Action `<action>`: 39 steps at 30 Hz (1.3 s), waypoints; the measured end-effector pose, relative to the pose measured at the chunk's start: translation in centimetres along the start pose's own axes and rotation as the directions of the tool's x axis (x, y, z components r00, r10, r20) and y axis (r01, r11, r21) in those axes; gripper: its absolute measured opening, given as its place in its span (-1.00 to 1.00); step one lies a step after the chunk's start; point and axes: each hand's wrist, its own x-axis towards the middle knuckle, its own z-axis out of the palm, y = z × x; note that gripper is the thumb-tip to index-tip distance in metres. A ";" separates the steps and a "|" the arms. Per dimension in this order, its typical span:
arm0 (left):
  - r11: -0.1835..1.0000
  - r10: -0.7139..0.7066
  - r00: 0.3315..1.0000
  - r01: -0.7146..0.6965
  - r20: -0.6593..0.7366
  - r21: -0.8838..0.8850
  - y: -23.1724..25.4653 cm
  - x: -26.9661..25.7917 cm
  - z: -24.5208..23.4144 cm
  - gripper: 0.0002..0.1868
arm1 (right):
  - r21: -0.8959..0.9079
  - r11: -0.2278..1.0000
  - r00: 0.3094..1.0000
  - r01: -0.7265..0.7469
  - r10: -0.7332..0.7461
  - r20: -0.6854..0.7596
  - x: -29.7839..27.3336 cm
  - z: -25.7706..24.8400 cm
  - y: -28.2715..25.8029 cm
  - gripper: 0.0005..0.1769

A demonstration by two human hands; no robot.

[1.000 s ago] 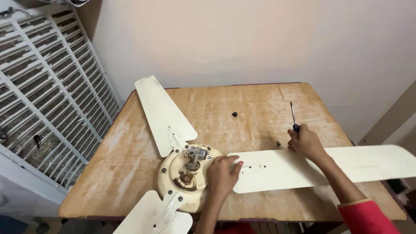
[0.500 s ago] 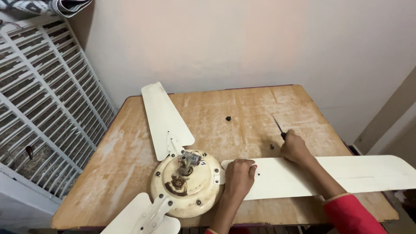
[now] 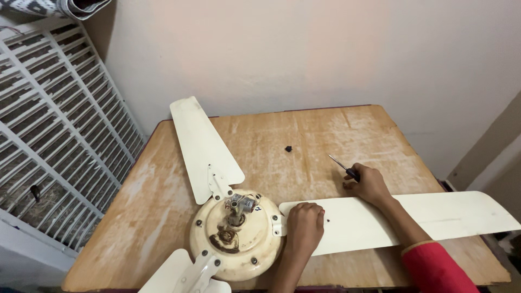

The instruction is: The person uses a screwdriver to tighten screws on the central hub of a ceiling fan placed on a table. The fan blades remain attached while the person adjusts the central motor housing area.

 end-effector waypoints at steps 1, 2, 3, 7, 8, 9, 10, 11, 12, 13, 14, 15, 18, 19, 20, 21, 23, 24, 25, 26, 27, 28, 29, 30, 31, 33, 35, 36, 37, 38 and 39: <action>1.000 0.011 1.000 -0.011 -0.010 -0.006 -0.1 0.0 0.1 -0.88 | -0.023 1.000 1.000 0.002 -0.002 0.000 -0.1 0.2 0.1 -0.73; 1.000 0.020 1.000 -0.020 -0.022 -0.012 -0.1 -0.1 0.2 -0.88 | -0.046 0.999 1.000 0.006 -0.005 0.001 -0.2 0.4 0.1 -0.77; 1.000 0.014 1.000 -0.014 -0.012 -0.008 -0.2 -0.1 0.2 -0.88 | -0.070 0.998 1.000 0.009 -0.009 0.003 -0.2 0.6 0.2 -0.81; 1.000 -0.001 1.000 0.001 0.014 -0.003 -0.4 -0.1 0.4 -0.88 | -0.044 0.999 1.000 0.015 -0.015 -0.001 -0.2 1.2 0.5 -0.84; 1.000 0.000 1.000 0.000 0.017 -0.003 -0.4 -0.1 0.4 -0.88 | -0.060 0.998 1.000 0.010 -0.010 -0.003 -0.1 1.2 0.6 -0.84; 1.000 0.009 1.000 -0.009 0.002 -0.006 -0.5 -0.1 0.4 -0.89 | -0.075 0.997 1.000 0.004 -0.005 -0.005 0.0 1.3 0.8 -0.83; 1.000 0.019 1.000 -0.019 -0.012 -0.010 -0.5 -0.1 0.5 -0.89 | -0.033 0.999 1.000 0.006 -0.006 -0.004 0.0 1.4 0.9 -0.84; 0.999 0.028 0.999 -0.029 -0.027 -0.014 -0.5 -0.1 0.5 -0.90 | 0.009 1.000 1.000 0.007 -0.007 -0.004 -0.1 1.5 1.1 -0.84; 1.000 0.024 0.999 -0.025 -0.028 -0.019 -0.5 -0.2 0.5 -0.90 | 0.050 0.999 1.000 0.009 -0.009 -0.003 -0.1 1.5 1.3 -0.84; 0.999 0.020 0.999 -0.021 -0.028 -0.025 -0.5 -0.2 0.5 -0.90 | 0.158 0.987 1.000 0.008 -0.008 0.003 -0.2 1.4 1.5 -0.85; 0.999 0.015 0.999 -0.016 -0.030 -0.029 -0.4 -0.1 0.4 -0.90 | 0.264 0.964 1.000 0.007 -0.010 0.010 -0.2 1.3 1.6 -0.85; 0.999 0.010 0.999 -0.011 -0.033 -0.044 -0.4 -0.1 0.2 -0.90 | 0.367 0.930 1.000 0.006 -0.013 0.017 -0.2 1.1 1.5 -0.84; 0.998 -0.013 0.999 0.011 -0.035 -0.067 -0.1 -0.1 -0.3 -0.91 | 0.591 0.788 0.980 -0.172 0.075 0.185 -0.5 0.6 0.9 -0.76; 0.998 -0.026 0.999 0.024 -0.032 -0.063 0.1 -0.1 -0.5 -0.90 | 0.611 0.762 0.969 -0.215 0.090 0.228 -0.6 0.5 0.6 -0.73; 0.997 -0.039 0.999 0.037 -0.028 -0.060 0.3 -0.2 -0.6 -0.90 | 0.627 0.735 0.957 -0.259 0.105 0.271 -0.9 0.4 0.3 -0.70; 0.997 -0.047 0.999 0.045 -0.028 -0.064 0.5 -0.1 -0.7 -0.87 | 0.641 0.706 0.942 -0.303 0.118 0.314 -1.1 0.3 -0.1 -0.67; 0.995 -0.065 0.997 0.062 -0.029 -0.072 0.7 -0.1 -1.2 -0.79 | 0.674 0.678 0.938 -0.293 0.069 0.338 -1.5 0.0 -0.8 -0.67; 0.992 -0.079 0.996 0.075 -0.032 -0.104 0.8 -0.1 -1.4 -0.77 | 0.690 0.664 0.936 -0.288 0.043 0.349 -1.8 -0.1 -1.1 -0.66; 0.987 -0.093 0.995 0.088 -0.035 -0.136 1.0 -0.2 -1.5 -0.75 | 0.699 0.652 0.933 -0.293 0.037 0.357 -2.0 -0.1 -1.4 -0.66; 0.981 -0.108 0.993 0.100 -0.038 -0.168 1.1 -0.3 -1.8 -0.73 | 0.707 0.640 0.930 -0.299 0.032 0.365 -2.2 -0.1 -1.8 -0.66; 0.978 -0.104 0.993 0.092 -0.051 -0.189 1.1 -0.3 -1.9 -0.74 | 0.716 0.628 0.928 -0.305 0.026 0.373 -2.5 -0.2 -2.2 -0.65; 0.974 -0.100 0.993 0.085 -0.064 -0.209 1.2 -0.3 -2.0 -0.74 | 0.730 0.616 0.924 -0.295 -0.010 0.382 -2.7 -0.2 -2.5 -0.65; 0.970 -0.097 0.992 0.077 -0.076 -0.228 1.3 -0.3 -2.0 -0.74 | 0.745 0.603 0.920 -0.286 -0.046 0.390 -3.0 -0.2 -2.9 -0.64; 0.971 -0.096 0.992 0.074 -0.086 -0.228 1.4 -0.3 -2.1 -0.75 | 0.759 0.590 0.914 -0.277 -0.082 0.397 -3.2 -0.1 -3.4 -0.64; 0.971 -0.095 0.991 0.071 -0.096 -0.228 1.4 -0.2 -2.2 -0.75 | 0.751 0.607 0.913 -0.261 -0.098 0.396 -3.3 -0.1 -4.0 -0.65; 0.985 -0.056 0.980 0.023 -0.190 -0.170 1.4 -0.2 -2.4 -0.78 | 0.735 0.639 0.909 -0.229 -0.130 0.396 -3.7 0.2 -5.6 -0.66; 0.998 0.031 0.937 -0.048 -0.347 -0.043 1.5 -0.3 -2.5 -0.79 | 0.777 0.564 0.915 -0.280 -0.088 0.394 -4.2 0.5 -7.4 -0.67; 0.997 0.018 0.919 -0.046 -0.394 -0.061 1.6 -0.4 -2.7 -0.78 | 0.796 0.525 0.917 -0.300 -0.070 0.392 -4.3 0.7 -8.4 -0.68; 0.996 0.006 0.898 -0.045 -0.440 -0.079 1.7 -0.4 -2.8 -0.76 | 0.809 0.499 0.917 -0.310 -0.067 0.393 -4.5 0.9 -9.4 -0.70; 0.994 -0.007 0.875 -0.045 -0.485 -0.097 1.8 -0.4 -3.0 -0.74 | 0.821 0.473 0.917 -0.320 -0.064 0.395 -4.7 1.0 -10.4 -0.72; 0.983 -0.092 0.871 0.003 -0.483 -0.182 2.0 -0.5 -3.2 -0.70 | 0.832 0.446 0.916 -0.330 -0.060 0.396 -4.8 1.2 -11.3 -0.75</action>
